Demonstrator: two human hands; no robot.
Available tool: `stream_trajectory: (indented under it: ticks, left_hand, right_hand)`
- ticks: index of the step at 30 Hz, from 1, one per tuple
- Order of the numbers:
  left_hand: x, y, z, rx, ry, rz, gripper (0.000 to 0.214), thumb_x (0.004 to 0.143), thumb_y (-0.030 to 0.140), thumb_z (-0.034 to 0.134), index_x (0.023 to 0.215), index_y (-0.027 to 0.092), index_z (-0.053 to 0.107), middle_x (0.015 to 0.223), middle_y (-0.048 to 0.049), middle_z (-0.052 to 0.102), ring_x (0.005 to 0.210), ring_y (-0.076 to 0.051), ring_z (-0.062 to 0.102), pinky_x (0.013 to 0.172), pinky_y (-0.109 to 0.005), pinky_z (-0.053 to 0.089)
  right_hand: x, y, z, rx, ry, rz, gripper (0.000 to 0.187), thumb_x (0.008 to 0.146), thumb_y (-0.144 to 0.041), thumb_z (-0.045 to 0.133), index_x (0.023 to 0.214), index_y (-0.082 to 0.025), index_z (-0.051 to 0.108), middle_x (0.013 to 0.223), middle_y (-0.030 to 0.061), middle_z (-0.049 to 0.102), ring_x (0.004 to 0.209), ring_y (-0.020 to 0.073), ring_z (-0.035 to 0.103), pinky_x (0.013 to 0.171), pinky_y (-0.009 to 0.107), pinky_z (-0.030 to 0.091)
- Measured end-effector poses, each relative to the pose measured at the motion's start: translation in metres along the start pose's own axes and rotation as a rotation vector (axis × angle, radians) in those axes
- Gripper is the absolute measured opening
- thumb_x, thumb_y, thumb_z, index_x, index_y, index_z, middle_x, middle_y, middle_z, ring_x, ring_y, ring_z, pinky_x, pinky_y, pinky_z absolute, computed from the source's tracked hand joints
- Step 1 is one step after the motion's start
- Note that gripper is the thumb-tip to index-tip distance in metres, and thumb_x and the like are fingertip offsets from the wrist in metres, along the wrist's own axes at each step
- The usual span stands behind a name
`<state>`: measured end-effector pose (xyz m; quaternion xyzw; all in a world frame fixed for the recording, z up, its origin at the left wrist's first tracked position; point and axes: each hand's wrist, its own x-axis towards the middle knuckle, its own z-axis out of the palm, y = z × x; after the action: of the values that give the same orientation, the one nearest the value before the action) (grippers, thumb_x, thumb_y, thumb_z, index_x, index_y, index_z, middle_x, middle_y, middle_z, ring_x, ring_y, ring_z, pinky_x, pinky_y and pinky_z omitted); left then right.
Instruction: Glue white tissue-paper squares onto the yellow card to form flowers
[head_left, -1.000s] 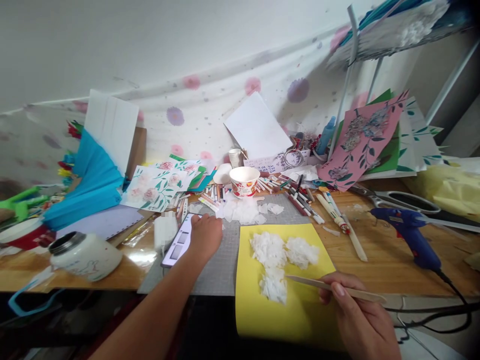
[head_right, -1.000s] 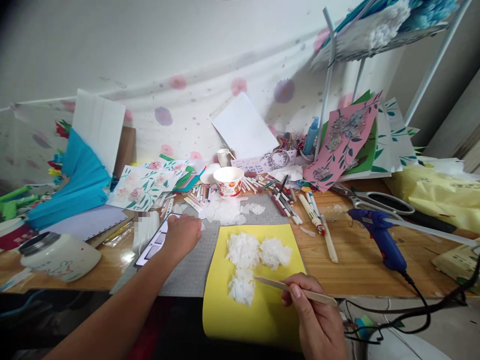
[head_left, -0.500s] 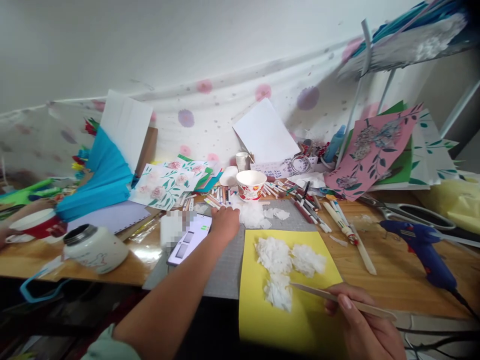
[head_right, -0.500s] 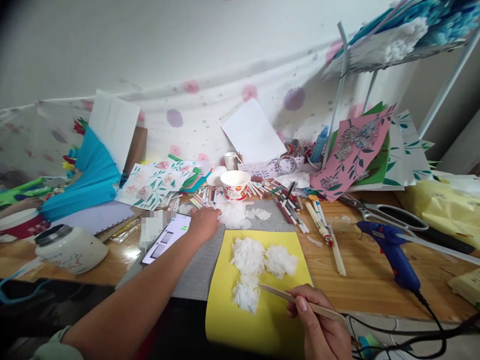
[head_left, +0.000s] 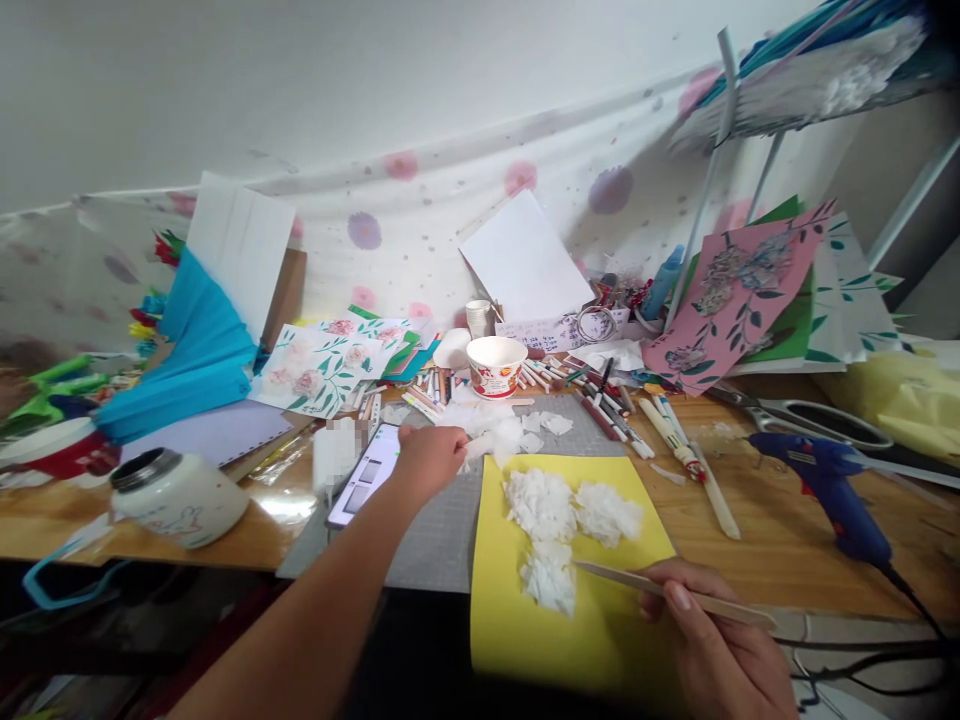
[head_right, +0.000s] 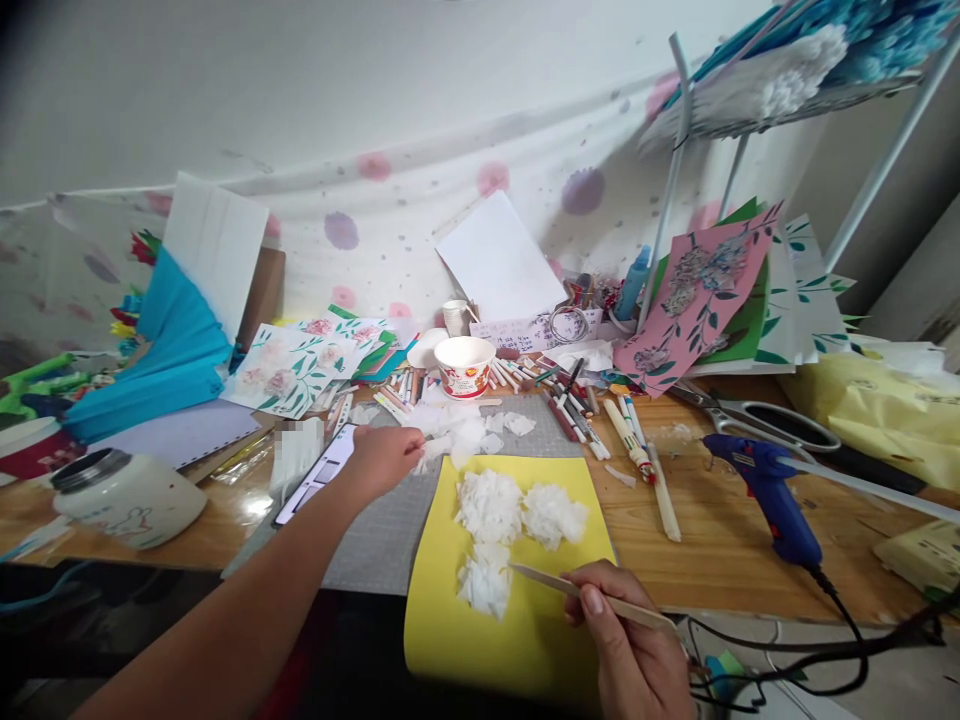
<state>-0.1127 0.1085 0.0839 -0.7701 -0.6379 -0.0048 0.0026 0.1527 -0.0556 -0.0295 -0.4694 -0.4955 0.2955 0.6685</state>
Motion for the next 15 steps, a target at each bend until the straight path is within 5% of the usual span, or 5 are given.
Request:
stream_trajectory:
  ticks: [7, 15]
  left_hand:
    - [-0.025, -0.012, -0.002, -0.072, 0.034, -0.037, 0.026, 0.093, 0.028, 0.045, 0.076, 0.021, 0.062, 0.075, -0.0017, 0.071, 0.081, -0.023, 0.064, 0.082, -0.038, 0.031]
    - [-0.027, -0.010, 0.005, -0.178, 0.037, -0.063, 0.009, 0.084, 0.028, 0.061, 0.080, 0.023, 0.067, 0.094, -0.0017, 0.075, 0.098, -0.025, 0.065, 0.089, -0.041, 0.030]
  right_hand:
    - [0.001, -0.001, 0.001, 0.018, -0.026, -0.024, 0.018, 0.091, -0.036, 0.063, 0.089, -0.022, 0.075, 0.070, 0.0047, 0.067, 0.063, 0.0179, 0.062, 0.056, 0.025, 0.054]
    - [0.000, -0.005, 0.004, 0.043, 0.009, -0.031, 0.016, 0.091, -0.032, 0.064, 0.090, -0.022, 0.075, 0.072, 0.0053, 0.067, 0.063, 0.0177, 0.062, 0.055, 0.025, 0.054]
